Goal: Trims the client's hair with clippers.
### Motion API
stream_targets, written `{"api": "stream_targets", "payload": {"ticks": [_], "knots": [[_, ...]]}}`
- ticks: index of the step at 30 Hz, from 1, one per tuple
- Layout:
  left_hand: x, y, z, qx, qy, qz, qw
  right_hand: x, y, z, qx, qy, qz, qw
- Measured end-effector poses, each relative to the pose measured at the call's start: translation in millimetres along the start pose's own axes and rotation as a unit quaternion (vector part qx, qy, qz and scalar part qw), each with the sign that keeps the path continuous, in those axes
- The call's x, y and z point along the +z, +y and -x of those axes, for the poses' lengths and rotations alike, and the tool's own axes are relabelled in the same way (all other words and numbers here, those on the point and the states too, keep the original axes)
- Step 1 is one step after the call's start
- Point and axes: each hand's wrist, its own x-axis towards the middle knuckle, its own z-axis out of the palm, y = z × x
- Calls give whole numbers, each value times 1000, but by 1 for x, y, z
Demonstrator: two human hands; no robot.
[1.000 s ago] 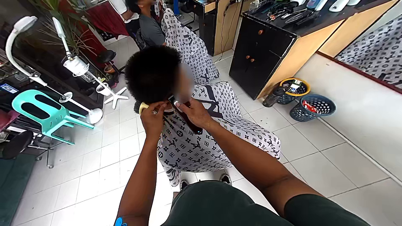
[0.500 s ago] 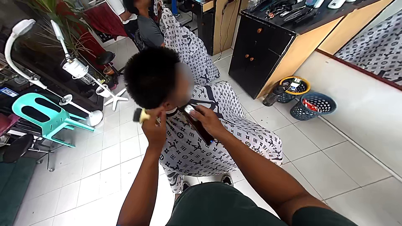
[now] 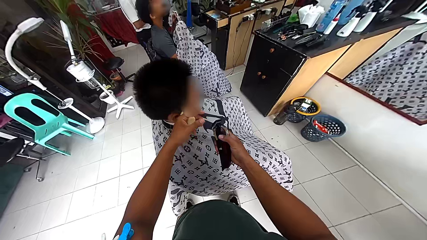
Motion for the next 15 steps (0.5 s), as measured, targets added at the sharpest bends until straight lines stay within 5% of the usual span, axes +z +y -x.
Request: {"api": "stream_targets", "payload": {"ticks": [2, 4, 6, 8, 15], "knots": [[-1, 3, 13, -45, -35, -38, 998, 8, -8, -6, -9, 2, 17, 1000], [4, 5, 31, 43, 57, -213, 974, 18, -23, -17, -10, -8, 60, 998], [-1, -5, 39, 186, 220, -357, 888, 30, -34, -28, 1, -33, 111, 993], [-17, -13, 35, 223, 323, -415, 821, 44, -41, -39, 12, -69, 148, 986], [-42, -24, 26, 99, 362, -325, 868, 74, -57, -57, -9, -99, 256, 961]]}}
